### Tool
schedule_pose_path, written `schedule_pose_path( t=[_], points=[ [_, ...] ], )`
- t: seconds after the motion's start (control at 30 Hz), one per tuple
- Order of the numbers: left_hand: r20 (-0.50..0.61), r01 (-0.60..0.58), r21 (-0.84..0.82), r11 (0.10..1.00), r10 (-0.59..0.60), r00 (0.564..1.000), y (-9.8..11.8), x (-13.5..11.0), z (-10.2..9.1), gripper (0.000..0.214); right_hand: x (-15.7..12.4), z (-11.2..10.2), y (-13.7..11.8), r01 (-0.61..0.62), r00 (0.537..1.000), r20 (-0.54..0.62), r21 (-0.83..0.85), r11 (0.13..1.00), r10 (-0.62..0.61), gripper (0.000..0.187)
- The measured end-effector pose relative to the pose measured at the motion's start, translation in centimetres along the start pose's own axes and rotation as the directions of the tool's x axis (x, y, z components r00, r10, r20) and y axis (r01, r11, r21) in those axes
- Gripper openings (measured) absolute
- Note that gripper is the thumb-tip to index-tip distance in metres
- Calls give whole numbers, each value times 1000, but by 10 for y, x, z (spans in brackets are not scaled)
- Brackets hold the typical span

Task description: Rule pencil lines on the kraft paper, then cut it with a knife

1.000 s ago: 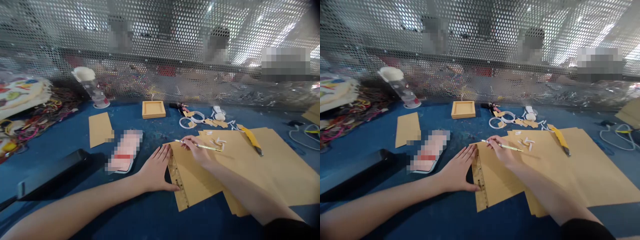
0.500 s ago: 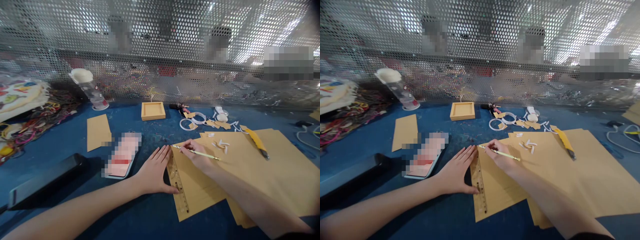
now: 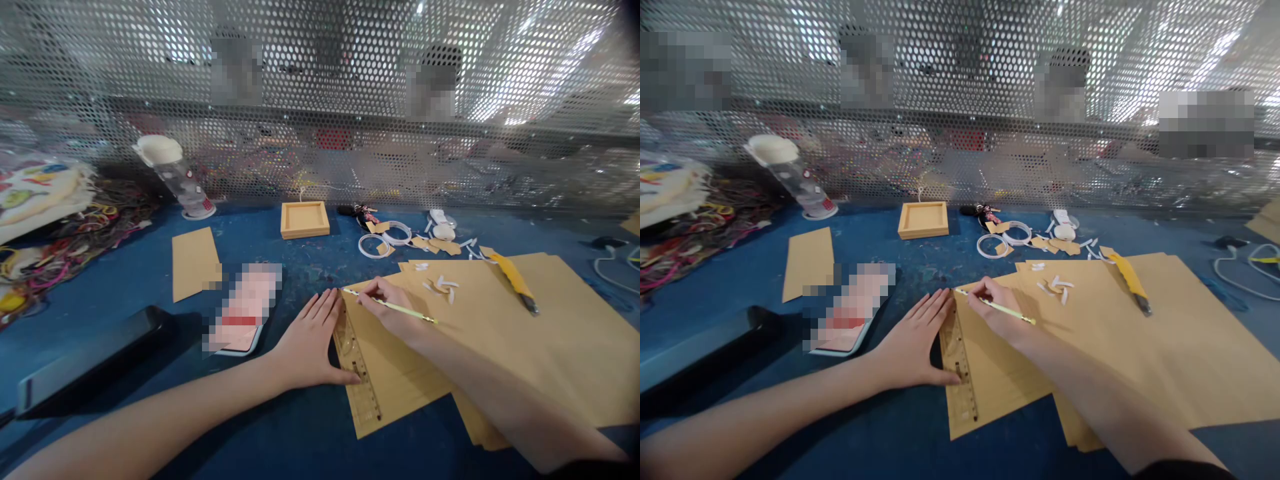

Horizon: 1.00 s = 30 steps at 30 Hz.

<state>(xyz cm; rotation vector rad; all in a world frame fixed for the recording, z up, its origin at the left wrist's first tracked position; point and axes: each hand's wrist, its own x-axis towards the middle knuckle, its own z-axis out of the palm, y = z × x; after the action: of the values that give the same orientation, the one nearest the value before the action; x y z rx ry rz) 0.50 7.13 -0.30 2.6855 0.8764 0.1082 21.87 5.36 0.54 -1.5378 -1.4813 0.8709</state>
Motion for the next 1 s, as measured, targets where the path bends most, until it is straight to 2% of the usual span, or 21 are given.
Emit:
schedule_pose_path(
  t=[0.47, 0.77, 1.0],
  points=[
    [9, -5, 23, 1000, 5, 1000, 1, 0, -1, 134, -4, -1, -7, 7, 1000, 1, -51, 999, -7, 18],
    [14, -9, 28, 1000, 9, 1000, 0, 0, -3, 133, -3, 1, 4, 43, 999, -12, -77, 996, -44, 15],
    [4, -22, 42, 999, 22, 1000, -1, 1, -1, 132, 1, 5, 4, 47, 999, -11, -14, 999, -47, 14]
  ],
)
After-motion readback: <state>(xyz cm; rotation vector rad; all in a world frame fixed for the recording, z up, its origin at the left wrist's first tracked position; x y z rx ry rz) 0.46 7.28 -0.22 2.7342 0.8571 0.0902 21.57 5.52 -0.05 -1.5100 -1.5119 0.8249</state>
